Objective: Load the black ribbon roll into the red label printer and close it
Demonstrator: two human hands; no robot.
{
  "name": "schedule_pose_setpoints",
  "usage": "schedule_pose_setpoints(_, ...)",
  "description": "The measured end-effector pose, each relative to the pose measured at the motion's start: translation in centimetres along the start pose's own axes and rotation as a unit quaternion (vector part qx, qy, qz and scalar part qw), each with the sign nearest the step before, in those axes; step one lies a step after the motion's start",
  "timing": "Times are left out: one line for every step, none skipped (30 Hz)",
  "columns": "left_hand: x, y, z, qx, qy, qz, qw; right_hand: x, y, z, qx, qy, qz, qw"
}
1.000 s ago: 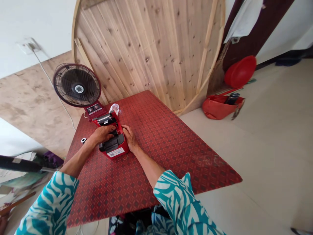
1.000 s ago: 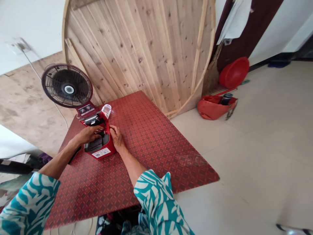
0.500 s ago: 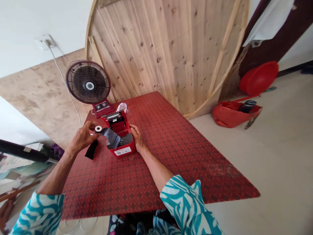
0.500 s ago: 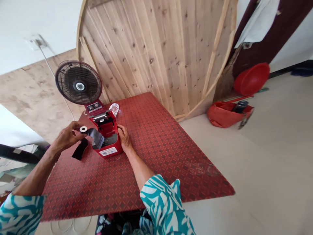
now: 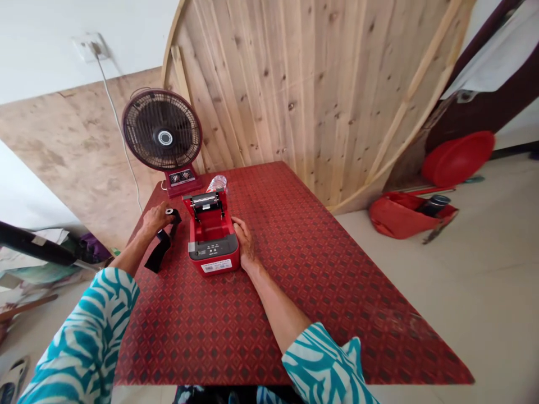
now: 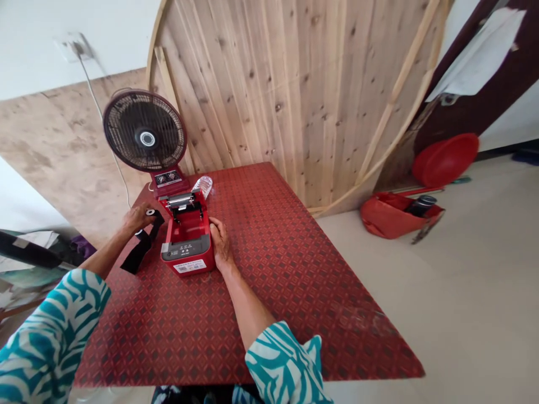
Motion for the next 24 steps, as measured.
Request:
schedule_pose_setpoints(-0.1, -0.2, 0.4, 0.000, -0.024, -0.009, 1.000, 0.0, 0.0, 0.0, 0.001, 0.002, 0.001, 1.000)
schedule_pose_setpoints(-0.2, -0.3, 0.7, 0.002, -0.050, -0.021, 0.999, 0.0, 0.0, -0.1, 0.002, 0.004, 0.001, 1.000)
schedule_pose_setpoints(-0.4, -0.4, 0.9, 0.003, -0.072, -0.033, 0.997, 0.0, 0.0, -0.1, 0.002, 0.006, 0.000, 1.000)
schedule_pose_setpoints(-0.4, -0.5, 1.1, 0.000, -0.084, -0.037, 0.996, 0.0, 0.0, -0.1, 0.001, 0.006, 0.000, 1.000)
schedule_pose_setpoints(-0.5, -0.6, 1.3, -0.004, -0.091, -0.038, 0.995, -0.1, 0.0, 0.0, 0.000, 0.006, -0.001, 1.000)
schedule_pose_setpoints(-0.7, -0.8, 1.4, -0.009, -0.093, -0.037, 0.995, -0.1, -0.1, 0.0, -0.001, 0.005, 0.000, 1.000)
schedule_pose_setpoints(-0.8, -1.1, 1.4, -0.013, -0.088, -0.033, 0.996, -0.1, -0.1, 0.0, -0.001, 0.004, 0.001, 1.000)
schedule_pose_setpoints(-1.1, -1.3, 1.4, -0.019, -0.071, -0.028, 0.997, -0.2, -0.1, 0.0, -0.002, 0.005, 0.003, 1.000)
schedule_pose_setpoints(-1.5, -1.4, 1.5, -0.027, -0.037, -0.023, 0.999, -0.3, 0.0, 0.0, -0.002, 0.006, 0.005, 1.000)
schedule_pose_setpoints(-2.1, -1.4, 1.4, -0.037, 0.015, -0.019, 0.999, -0.4, 0.0, 0.0, -0.002, 0.009, 0.007, 1.000)
schedule_pose_setpoints(-2.9, -1.3, 1.4, -0.048, 0.085, -0.017, 0.995, -0.4, 0.0, 0.0, -0.003, 0.012, 0.008, 1.000)
schedule_pose_setpoints(-3.8, -1.1, 1.3, -0.056, 0.167, -0.018, 0.984, -0.5, 0.0, 0.1, -0.004, 0.013, 0.008, 1.000)
schedule_pose_setpoints(-4.8, -0.7, 1.3, -0.060, 0.252, -0.019, 0.966, -0.5, 0.0, 0.1, -0.005, 0.011, 0.008, 1.000)
schedule_pose_setpoints(-6.0, -0.1, 1.2, -0.062, 0.330, -0.022, 0.942, -0.5, 0.0, 0.1, -0.004, 0.008, 0.009, 1.000)
schedule_pose_setpoints(-7.2, 0.6, 1.3, -0.059, 0.394, -0.025, 0.917, -0.3, 0.0, 0.1, -0.003, 0.004, 0.010, 1.000)
schedule_pose_setpoints(-8.1, 1.4, 1.5, -0.062, 0.440, -0.021, 0.896, -0.2, -0.1, 0.1, 0.000, 0.000, 0.011, 1.000)
schedule_pose_setpoints(-8.9, 2.3, 2.0, -0.073, 0.466, -0.018, 0.882, 0.0, -0.1, 0.0, 0.004, -0.002, 0.013, 1.000)
schedule_pose_setpoints(-9.4, 3.1, 2.6, -0.089, 0.480, -0.015, 0.873, 0.2, -0.1, 0.0, 0.008, -0.003, 0.015, 1.000)
schedule_pose_setpoints(-9.7, 3.7, 3.2, -0.105, 0.486, -0.011, 0.867, 0.4, -0.1, -0.1, 0.011, -0.002, 0.016, 1.000)
schedule_pose_setpoints(-9.8, 4.3, 3.8, -0.118, 0.489, -0.007, 0.864, 0.6, -0.2, -0.1, 0.012, -0.001, 0.017, 1.000)
schedule_pose_setpoints(-9.7, 4.7, 4.3, -0.124, 0.488, -0.002, 0.864, 0.7, -0.2, -0.1, 0.013, -0.001, 0.017, 1.000)
schedule_pose_setpoints(-9.5, 5.0, 4.7, -0.123, 0.484, 0.004, 0.867, 0.7, -0.2, -0.1, 0.012, -0.001, 0.016, 1.000)
schedule_pose_setpoints(-9.3, 5.1, 4.9, -0.117, 0.474, 0.008, 0.873, 0.7, -0.2, -0.1, 0.011, -0.001, 0.016, 1.000)
schedule_pose_setpoints(-9.0, 5.2, 5.0, -0.108, 0.462, 0.011, 0.880, 0.7, -0.2, -0.1, 0.010, -0.001, 0.015, 1.000)
Point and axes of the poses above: each hand's wrist, its own y-axis away from the middle knuckle, its own z-axis out of the palm, x = y × z, the point moved 8 cm from there along -y, towards the middle knuckle, and after that the axes turned 11 degrees about -z, right-handed, at the moved point
